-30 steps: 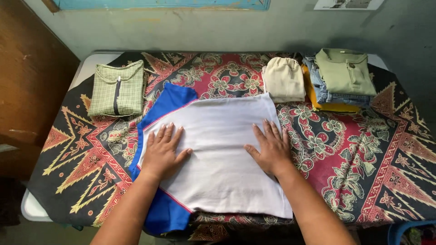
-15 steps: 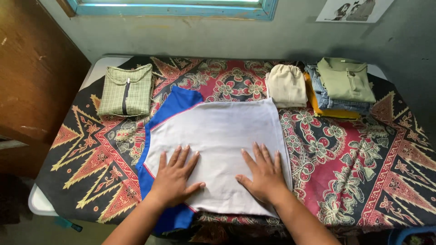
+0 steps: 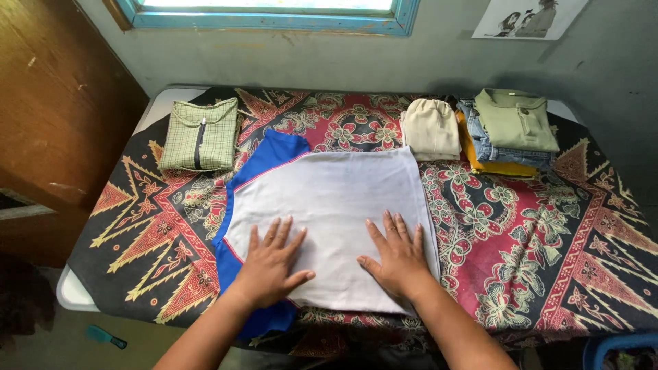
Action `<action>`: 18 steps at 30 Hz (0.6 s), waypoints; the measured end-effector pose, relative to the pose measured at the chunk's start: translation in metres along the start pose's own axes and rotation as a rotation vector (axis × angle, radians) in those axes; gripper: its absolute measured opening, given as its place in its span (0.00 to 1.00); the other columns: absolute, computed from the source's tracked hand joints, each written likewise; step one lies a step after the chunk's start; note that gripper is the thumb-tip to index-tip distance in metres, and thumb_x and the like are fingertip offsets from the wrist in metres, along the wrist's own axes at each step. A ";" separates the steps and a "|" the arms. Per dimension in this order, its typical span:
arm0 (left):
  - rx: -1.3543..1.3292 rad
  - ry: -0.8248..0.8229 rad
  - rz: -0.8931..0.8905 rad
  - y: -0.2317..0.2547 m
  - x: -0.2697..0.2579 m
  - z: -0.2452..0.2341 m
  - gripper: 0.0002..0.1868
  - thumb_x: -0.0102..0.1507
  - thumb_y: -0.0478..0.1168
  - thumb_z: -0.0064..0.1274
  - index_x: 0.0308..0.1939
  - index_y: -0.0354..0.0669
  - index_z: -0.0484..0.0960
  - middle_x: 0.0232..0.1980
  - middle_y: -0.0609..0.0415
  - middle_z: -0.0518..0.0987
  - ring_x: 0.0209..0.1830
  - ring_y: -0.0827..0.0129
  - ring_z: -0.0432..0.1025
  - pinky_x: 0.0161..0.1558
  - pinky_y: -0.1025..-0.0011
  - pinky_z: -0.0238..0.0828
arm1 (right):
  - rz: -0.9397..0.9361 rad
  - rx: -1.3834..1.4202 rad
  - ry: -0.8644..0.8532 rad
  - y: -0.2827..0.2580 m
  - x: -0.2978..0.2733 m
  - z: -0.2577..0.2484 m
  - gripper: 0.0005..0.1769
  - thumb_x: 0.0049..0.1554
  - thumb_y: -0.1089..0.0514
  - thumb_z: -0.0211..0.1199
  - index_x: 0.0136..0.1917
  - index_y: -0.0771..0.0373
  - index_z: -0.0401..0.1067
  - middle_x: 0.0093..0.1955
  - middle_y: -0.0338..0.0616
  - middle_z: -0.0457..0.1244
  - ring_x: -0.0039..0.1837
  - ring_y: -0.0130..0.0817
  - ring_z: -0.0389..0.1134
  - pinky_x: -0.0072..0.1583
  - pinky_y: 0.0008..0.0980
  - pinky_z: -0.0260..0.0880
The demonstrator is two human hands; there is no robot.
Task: The person folds a white and blue t-shirt and a red t-shirt on a patterned table. They smooth and fold each garment into neat rectangles and place them in a stack.
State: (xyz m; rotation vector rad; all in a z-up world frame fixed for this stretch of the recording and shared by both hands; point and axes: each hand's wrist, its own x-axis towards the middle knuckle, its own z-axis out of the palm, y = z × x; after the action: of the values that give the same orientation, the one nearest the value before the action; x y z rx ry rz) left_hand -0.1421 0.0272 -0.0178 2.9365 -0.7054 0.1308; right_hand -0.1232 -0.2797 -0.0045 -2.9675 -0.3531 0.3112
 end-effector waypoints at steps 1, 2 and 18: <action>0.002 0.001 0.003 0.010 -0.001 -0.003 0.50 0.61 0.79 0.42 0.79 0.57 0.56 0.82 0.41 0.48 0.82 0.45 0.39 0.70 0.31 0.26 | 0.002 0.002 0.003 -0.003 0.001 0.012 0.49 0.58 0.23 0.46 0.84 0.40 0.39 0.87 0.50 0.29 0.86 0.50 0.26 0.77 0.67 0.19; -0.016 0.028 0.032 0.021 -0.002 -0.006 0.46 0.63 0.75 0.41 0.77 0.55 0.59 0.81 0.40 0.50 0.81 0.45 0.41 0.70 0.32 0.29 | -0.049 -0.020 0.103 -0.006 0.002 0.025 0.48 0.55 0.22 0.49 0.81 0.43 0.47 0.86 0.51 0.34 0.85 0.53 0.32 0.75 0.71 0.25; -0.035 -0.257 -0.081 0.064 -0.008 -0.039 0.41 0.68 0.70 0.28 0.80 0.58 0.54 0.82 0.44 0.52 0.83 0.49 0.43 0.76 0.38 0.30 | -0.031 -0.013 -0.028 -0.028 -0.051 -0.012 0.46 0.61 0.22 0.41 0.83 0.45 0.47 0.86 0.54 0.37 0.86 0.51 0.37 0.78 0.66 0.31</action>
State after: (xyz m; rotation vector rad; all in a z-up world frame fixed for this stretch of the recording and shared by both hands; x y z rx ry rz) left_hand -0.1812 -0.0206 0.0260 2.9731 -0.6101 -0.2679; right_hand -0.1751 -0.2667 0.0208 -2.9696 -0.4060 0.3492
